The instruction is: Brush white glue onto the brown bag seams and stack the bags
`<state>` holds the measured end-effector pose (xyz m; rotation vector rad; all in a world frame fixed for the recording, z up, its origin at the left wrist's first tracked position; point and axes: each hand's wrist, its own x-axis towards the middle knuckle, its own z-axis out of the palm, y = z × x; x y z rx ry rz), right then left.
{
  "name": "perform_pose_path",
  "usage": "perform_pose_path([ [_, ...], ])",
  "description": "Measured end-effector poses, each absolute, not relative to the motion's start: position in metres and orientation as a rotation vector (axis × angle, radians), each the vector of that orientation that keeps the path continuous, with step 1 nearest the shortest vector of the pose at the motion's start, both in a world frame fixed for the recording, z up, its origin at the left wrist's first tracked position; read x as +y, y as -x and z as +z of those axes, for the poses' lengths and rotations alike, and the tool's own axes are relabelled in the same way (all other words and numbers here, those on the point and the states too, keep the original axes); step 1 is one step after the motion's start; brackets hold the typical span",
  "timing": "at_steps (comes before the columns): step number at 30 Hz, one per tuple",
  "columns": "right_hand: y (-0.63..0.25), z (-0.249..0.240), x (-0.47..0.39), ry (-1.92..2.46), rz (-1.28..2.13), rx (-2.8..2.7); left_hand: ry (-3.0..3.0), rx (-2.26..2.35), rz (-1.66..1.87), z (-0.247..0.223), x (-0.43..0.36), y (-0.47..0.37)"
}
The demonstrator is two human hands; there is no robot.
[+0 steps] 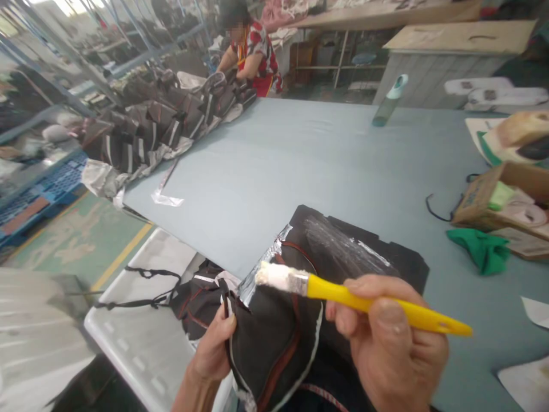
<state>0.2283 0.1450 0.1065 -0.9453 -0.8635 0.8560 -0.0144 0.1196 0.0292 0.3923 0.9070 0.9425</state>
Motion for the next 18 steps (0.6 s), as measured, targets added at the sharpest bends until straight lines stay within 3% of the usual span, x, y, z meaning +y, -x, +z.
perform_pose_path([
  [6,-0.224,0.097,0.14,0.908,0.972,-0.847,-0.362,0.984,0.888,0.023,0.11,0.027],
  [12,-0.236,0.068,0.161,1.061,0.936,-0.828,-0.352,1.124,0.968,0.016,0.096,0.028],
  [18,-0.248,0.038,0.185,1.215,0.836,-0.857,-0.324,1.151,0.832,0.017,0.093,0.039],
])
